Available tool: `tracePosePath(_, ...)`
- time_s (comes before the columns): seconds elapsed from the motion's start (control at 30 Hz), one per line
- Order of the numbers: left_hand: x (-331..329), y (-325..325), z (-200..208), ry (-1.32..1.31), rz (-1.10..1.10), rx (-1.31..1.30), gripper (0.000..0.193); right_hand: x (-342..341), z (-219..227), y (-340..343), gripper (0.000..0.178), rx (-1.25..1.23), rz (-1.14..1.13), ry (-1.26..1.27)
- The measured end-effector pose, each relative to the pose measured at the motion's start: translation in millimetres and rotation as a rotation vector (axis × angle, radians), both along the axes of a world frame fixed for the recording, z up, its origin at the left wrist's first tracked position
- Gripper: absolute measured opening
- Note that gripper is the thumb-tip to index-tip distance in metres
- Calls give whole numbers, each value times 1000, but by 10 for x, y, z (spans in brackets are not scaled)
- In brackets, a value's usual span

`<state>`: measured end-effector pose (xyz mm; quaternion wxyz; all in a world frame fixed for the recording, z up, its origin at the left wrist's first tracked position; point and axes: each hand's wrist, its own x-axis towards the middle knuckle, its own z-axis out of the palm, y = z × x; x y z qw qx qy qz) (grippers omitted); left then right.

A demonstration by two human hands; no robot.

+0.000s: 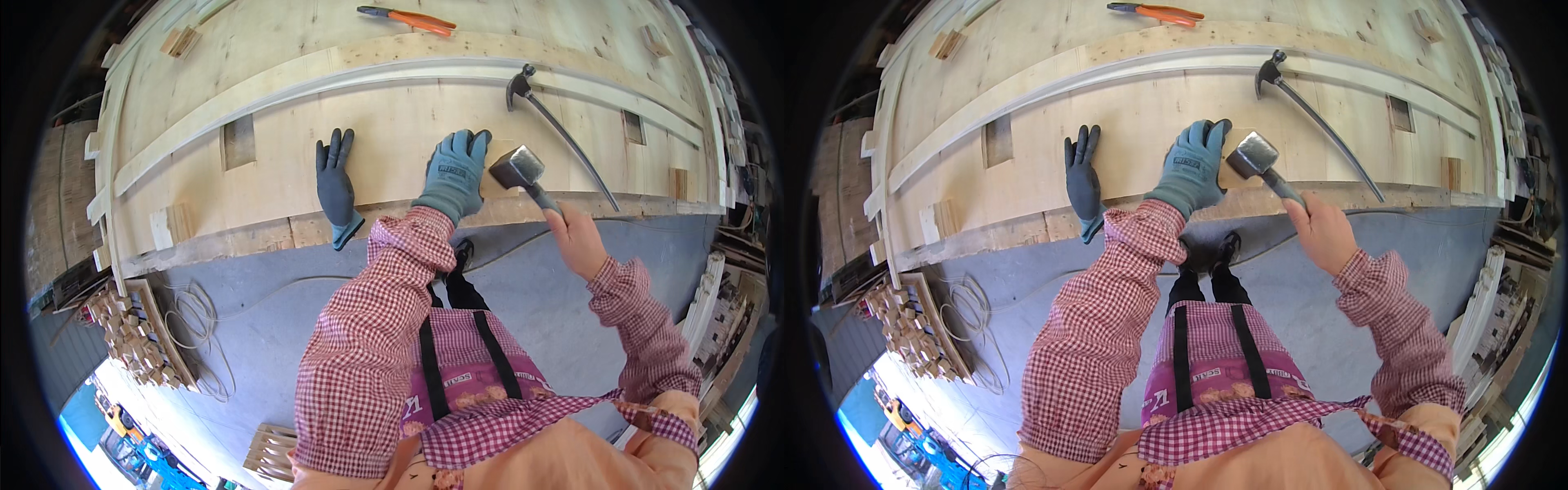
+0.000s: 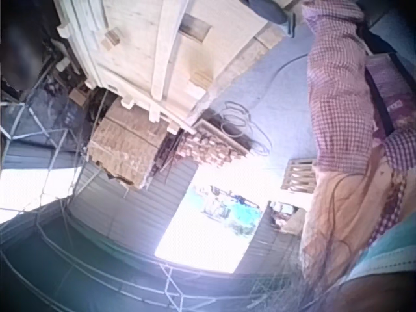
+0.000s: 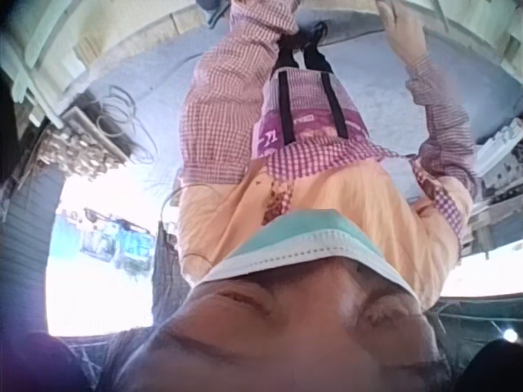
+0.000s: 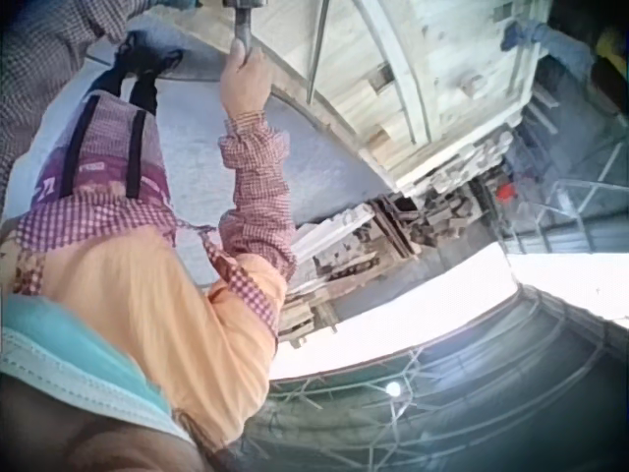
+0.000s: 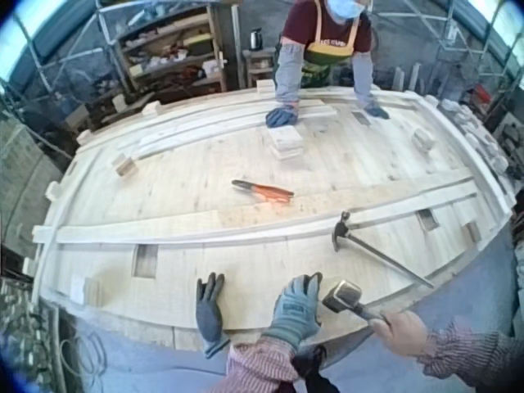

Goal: The person assembles a wooden structure by placing small wooden blocks into slots on a large wooden frame. They use a hammer to secure the blocks and a nail gun to fasten them. The person also uses pliers to adjust components and wears gloves throughout the task.

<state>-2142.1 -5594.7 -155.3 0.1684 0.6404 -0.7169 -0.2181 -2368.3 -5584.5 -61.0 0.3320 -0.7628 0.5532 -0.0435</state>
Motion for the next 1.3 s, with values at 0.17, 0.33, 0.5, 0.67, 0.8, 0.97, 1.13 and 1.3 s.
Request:
tracePosePath(0.17,20,26,30,10,11,16,79,101,459,-162,32,53,-51,-105)
tracePosePath(0.33,13,23,-16,-37,7,37,78,290,538,-16,34,-147,33,-295)
tracePosePath(0.5,-57,95,43,18,-10,72,80,-20,25,-83,35,-20,19,85)
tracePosePath(0.67,2,51,28,-5,11,76,78,233,661,-48,35,11,-46,-186)
tracePosePath(0.8,17,20,16,-55,-20,110,87,198,293,59,34,-118,47,-165)
tracePosePath(0.97,-75,43,-62,32,10,-57,77,-89,137,-58,34,67,-58,55)
tracePosePath(1.13,36,44,25,-41,1,84,89,230,563,7,33,-57,-35,-264)
tracePosePath(1.3,-36,49,-22,-14,-15,48,90,-42,-161,-7,36,-77,33,188)
